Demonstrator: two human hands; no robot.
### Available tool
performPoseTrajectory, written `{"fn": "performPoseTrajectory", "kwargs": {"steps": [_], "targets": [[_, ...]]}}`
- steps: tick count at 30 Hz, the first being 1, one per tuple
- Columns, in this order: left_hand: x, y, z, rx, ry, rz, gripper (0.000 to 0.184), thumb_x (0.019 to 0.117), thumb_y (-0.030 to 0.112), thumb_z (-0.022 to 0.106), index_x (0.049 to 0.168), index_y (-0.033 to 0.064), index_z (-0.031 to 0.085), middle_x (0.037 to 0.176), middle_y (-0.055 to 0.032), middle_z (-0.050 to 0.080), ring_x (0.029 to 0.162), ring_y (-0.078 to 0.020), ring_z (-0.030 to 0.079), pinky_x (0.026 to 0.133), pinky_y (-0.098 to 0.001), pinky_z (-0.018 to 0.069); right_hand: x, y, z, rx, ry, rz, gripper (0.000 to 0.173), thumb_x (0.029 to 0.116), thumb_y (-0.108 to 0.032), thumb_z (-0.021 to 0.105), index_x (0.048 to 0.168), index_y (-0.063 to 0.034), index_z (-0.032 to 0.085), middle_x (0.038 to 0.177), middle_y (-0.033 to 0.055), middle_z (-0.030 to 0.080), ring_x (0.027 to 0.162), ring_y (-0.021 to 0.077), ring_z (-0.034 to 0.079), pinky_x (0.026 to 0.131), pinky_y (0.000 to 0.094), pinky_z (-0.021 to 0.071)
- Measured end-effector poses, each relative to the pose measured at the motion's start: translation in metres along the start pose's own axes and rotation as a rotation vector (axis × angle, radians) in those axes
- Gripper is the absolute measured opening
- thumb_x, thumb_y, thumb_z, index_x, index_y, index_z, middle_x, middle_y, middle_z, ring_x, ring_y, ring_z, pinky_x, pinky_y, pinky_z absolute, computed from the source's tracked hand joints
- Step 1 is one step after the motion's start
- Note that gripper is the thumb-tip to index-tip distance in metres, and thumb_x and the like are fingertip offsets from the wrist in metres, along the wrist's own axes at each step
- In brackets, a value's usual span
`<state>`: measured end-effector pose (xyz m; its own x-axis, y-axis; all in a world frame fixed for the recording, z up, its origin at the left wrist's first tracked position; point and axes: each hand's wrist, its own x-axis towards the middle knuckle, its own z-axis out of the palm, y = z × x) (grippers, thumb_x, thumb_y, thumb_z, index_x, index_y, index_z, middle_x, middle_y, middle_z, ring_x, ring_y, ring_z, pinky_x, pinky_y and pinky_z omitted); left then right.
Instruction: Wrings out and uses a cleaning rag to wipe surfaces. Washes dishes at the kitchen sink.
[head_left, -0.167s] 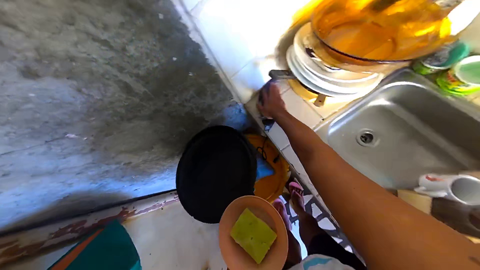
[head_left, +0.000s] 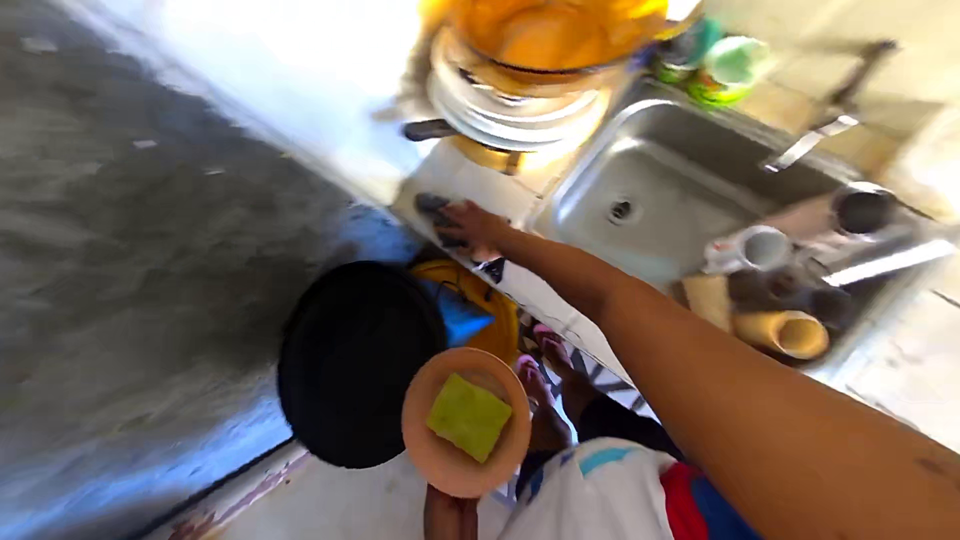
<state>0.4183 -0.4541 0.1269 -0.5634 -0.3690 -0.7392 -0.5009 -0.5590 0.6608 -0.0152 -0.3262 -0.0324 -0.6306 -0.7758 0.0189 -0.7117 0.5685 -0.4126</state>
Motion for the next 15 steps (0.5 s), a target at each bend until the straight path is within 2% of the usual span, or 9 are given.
{"fn": "performPoseTrajectory", "kwargs": {"steps": [1,4,7,9,11,13,15], "targets": [[0.010,0.003,0.002,0.045,-0.054,-0.003,0.031,0.1096,0.018,0.021,0.126,0.0094,0.046,0.098,-0.0029,0.073,0.085,-0.0154,0.073,0.074,-0.0362,0.0633,-0.044,-0.011,0.002,0.002,-0.015,-0.004,0.059,0.1040,-0.049,0.050,0.156,-0.0222,0.047,0.169,0.0130,0.028,0.158,0.0330,0.022,0.128,0.0602,0.0091],[0.044,0.017,0.013,0.145,-0.212,0.026,0.034,0.1094,0.020,0.023,0.135,0.0082,0.042,0.105,-0.0076,0.071,0.087,-0.0194,0.073,0.073,-0.0377,0.0639,-0.156,-0.043,0.013,0.029,0.016,-0.001,0.051,0.0997,-0.043,0.062,0.148,-0.0277,0.058,0.166,0.0057,0.037,0.157,0.0295,0.024,0.126,0.0671,0.0061],[0.060,0.029,0.042,0.249,-0.323,0.016,0.032,0.1108,0.019,0.025,0.133,0.0055,0.044,0.102,-0.0094,0.071,0.084,-0.0202,0.073,0.071,-0.0376,0.0638,-0.274,-0.071,0.021,0.090,-0.028,0.077,0.049,0.0993,-0.040,0.063,0.147,-0.0280,0.060,0.166,0.0069,0.037,0.158,0.0314,0.021,0.125,0.0691,0.0031],[0.064,0.035,0.069,0.305,-0.363,0.006,0.029,0.1108,0.016,0.027,0.132,0.0044,0.043,0.099,-0.0097,0.070,0.082,-0.0200,0.073,0.070,-0.0357,0.0636,-0.348,-0.098,0.018,0.111,-0.041,0.177,0.049,0.0988,-0.039,0.065,0.146,-0.0260,0.060,0.167,0.0108,0.035,0.158,0.0355,0.022,0.123,0.0724,0.0064],[0.068,0.034,0.091,0.339,-0.399,0.004,0.027,0.1103,0.014,0.028,0.130,0.0041,0.044,0.096,-0.0096,0.070,0.080,-0.0189,0.073,0.069,-0.0334,0.0631,-0.418,-0.127,0.026,0.103,-0.009,0.276,0.047,0.0979,-0.038,0.068,0.143,-0.0259,0.063,0.165,0.0119,0.037,0.156,0.0373,0.026,0.121,0.0756,0.0112],[0.070,0.029,0.114,0.344,-0.450,0.012,0.026,0.1102,0.014,0.028,0.128,0.0033,0.045,0.095,-0.0109,0.070,0.081,-0.0198,0.073,0.069,-0.0339,0.0630,-0.485,-0.155,0.040,0.071,0.023,0.385,0.041,0.0998,-0.036,0.066,0.140,-0.0263,0.065,0.164,0.0100,0.040,0.155,0.0359,0.028,0.122,0.0740,0.0136],[0.069,0.025,0.134,0.330,-0.508,0.009,0.028,0.1097,0.012,0.028,0.131,0.0019,0.043,0.099,-0.0129,0.069,0.084,-0.0214,0.073,0.073,-0.0353,0.0628,-0.545,-0.178,0.056,0.027,0.058,0.498,0.037,0.1015,-0.026,0.063,0.138,-0.0250,0.067,0.163,0.0088,0.042,0.155,0.0345,0.031,0.123,0.0703,0.0170]]}}
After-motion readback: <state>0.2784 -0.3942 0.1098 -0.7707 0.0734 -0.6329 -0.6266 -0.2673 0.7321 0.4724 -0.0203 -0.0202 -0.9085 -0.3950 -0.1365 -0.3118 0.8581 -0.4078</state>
